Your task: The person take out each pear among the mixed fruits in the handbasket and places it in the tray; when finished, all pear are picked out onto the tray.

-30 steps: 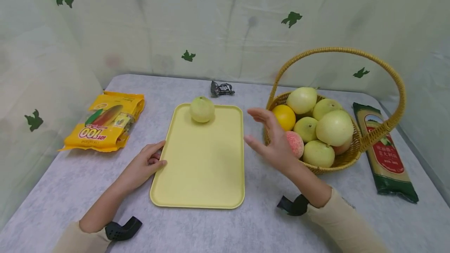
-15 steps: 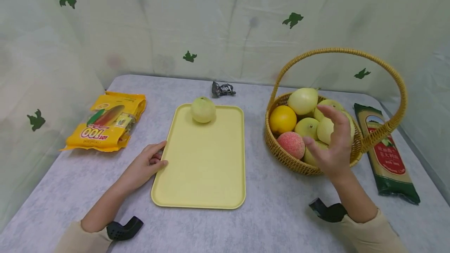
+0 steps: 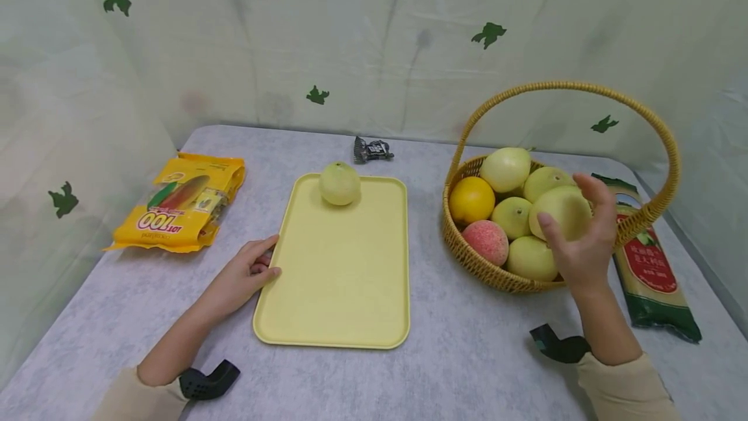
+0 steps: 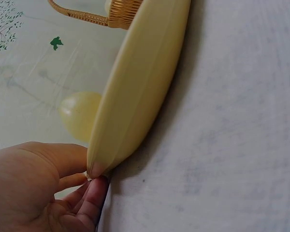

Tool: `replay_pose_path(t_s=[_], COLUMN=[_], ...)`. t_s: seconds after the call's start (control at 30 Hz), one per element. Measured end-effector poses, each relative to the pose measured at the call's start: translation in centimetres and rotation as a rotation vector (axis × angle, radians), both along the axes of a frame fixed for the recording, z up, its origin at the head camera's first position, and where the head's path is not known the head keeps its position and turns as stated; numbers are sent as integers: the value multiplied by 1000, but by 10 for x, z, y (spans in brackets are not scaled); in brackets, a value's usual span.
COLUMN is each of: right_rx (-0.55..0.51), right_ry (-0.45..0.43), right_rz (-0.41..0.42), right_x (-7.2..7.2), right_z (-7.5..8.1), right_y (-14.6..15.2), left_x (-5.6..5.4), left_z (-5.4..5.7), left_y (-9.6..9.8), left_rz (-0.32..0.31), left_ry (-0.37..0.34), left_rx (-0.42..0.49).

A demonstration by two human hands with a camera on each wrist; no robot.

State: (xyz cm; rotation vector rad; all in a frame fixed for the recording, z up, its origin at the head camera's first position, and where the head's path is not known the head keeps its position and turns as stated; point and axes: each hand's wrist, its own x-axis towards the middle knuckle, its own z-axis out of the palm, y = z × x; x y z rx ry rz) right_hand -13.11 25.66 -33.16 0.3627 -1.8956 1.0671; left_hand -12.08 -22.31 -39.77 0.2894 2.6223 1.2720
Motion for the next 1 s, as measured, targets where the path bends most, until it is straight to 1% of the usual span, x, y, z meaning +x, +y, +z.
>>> replay_pose_path(t_s=[0.17,0.33,0.43,0.57,0.67,0.77,0.9,1.0], right_rx=[11,11,-5,-32,-54,-68,-46,-11], right_ry=[-76,-150,-207,-321,-420,-540,-698,-748], right_rz=[-21,-38,-52,-61,-64,-71,-61,-39], right_x=[1,9,9,4,2,2,4,4], right_z=[-2,7,7,-2,-4,-2,3,3], right_y=[6,0,1,14,21,24,29,33], left_x=[0,0,0,0,1,1,1,1], left_z=[0,0,0,0,0,-1,-1,0], left_y=[1,1,1,1,1,0,0,1], left_rz=[3,2,2,3,3,0,-4,-3], left_ry=[6,9,12,15,16,19,21,17], left_rx=[-3,-2,-3,-3,1,7,9,7])
